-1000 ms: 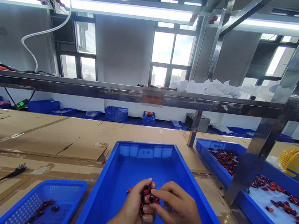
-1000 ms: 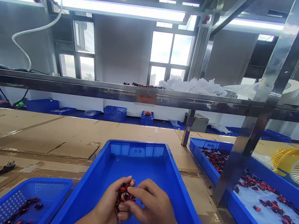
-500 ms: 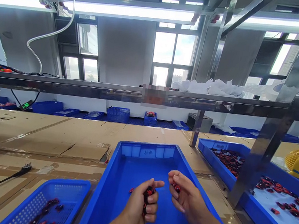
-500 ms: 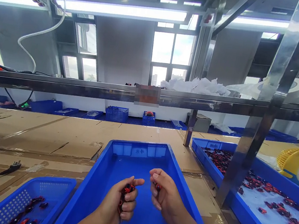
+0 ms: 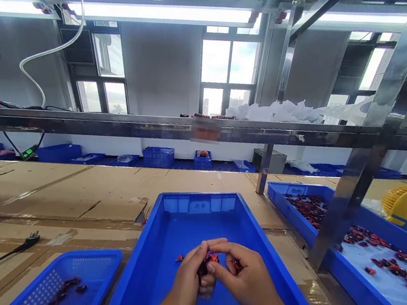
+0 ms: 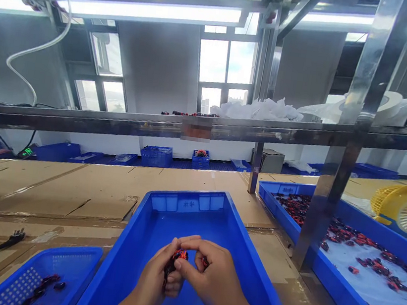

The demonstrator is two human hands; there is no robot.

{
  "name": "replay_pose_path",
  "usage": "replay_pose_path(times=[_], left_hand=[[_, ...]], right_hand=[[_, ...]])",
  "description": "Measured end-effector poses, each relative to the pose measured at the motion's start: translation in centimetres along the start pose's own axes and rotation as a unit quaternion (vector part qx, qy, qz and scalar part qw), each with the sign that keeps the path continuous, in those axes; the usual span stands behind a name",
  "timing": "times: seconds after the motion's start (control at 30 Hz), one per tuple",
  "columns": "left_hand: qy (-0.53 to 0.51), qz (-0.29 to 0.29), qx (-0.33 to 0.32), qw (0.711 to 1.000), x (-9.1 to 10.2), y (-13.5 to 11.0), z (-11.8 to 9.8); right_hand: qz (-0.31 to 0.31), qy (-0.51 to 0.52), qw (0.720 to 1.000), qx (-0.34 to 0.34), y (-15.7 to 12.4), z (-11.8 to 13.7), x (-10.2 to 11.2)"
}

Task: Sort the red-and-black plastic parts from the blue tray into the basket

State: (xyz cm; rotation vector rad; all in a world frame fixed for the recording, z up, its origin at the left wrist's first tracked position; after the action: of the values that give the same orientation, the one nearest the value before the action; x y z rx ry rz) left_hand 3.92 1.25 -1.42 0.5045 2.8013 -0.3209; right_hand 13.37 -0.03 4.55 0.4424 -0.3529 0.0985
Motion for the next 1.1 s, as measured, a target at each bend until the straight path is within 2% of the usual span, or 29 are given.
replay_pose_path(times=[0.1,0.2,0.33,0.53,0.7,0.8,0.93,1.1], left_hand=[[-0.011,0.03,-0.051,0.998,-0.5,-0.5,-1.1],[-0.006,0.072,-0.084,0.994,-1.2,-1.0,-1.6],[0.0,0.109,-0.074,0.991,-1.8,-1.2,-1.2],[-0.048,0.175,-0.045,0.982,-2.8,-1.6,-1.2],[-0.083,0.18,-0.016,0.98,-3.2,-2.0,-1.1],[-0.104,0.195,-0.014,0.975,-3.6,-2.3,-1.1],[-0.144,0.18,-0.014,0.973,-3.2,-2.1,-1.0],[-0.221,0.137,0.082,0.962,-2.4,-1.0,0.4]], right_hand=[[0.016,-0.004,1.0,0.009,0.0,0.6,-0.1],[0.016,-0.002,0.998,0.061,-0.5,1.9,-0.2],[-0.021,-0.029,0.992,0.123,-1.4,3.5,0.1],[-0.032,-0.03,0.986,0.16,-2.1,4.9,0.6],[-0.043,-0.018,0.98,0.191,-2.3,5.8,1.6],[-0.048,0.025,0.975,0.214,-2.4,6.4,2.1],[-0.065,0.048,0.971,0.223,-2.5,6.8,2.4],[-0.083,-0.024,0.976,0.2,-2.5,5.9,1.8]])
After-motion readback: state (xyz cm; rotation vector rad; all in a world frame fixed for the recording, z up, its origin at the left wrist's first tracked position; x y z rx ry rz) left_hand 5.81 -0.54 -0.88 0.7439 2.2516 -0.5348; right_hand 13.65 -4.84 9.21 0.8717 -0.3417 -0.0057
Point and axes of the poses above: each hand's wrist, its own y-axis towards the middle knuckle, its own x-axis out of the back of the hand, z = x × y, the point moved 9 cm from there along y, towards the middle knuckle, and after that the axes turned 9 degrees about y, right-handed, at the moved point
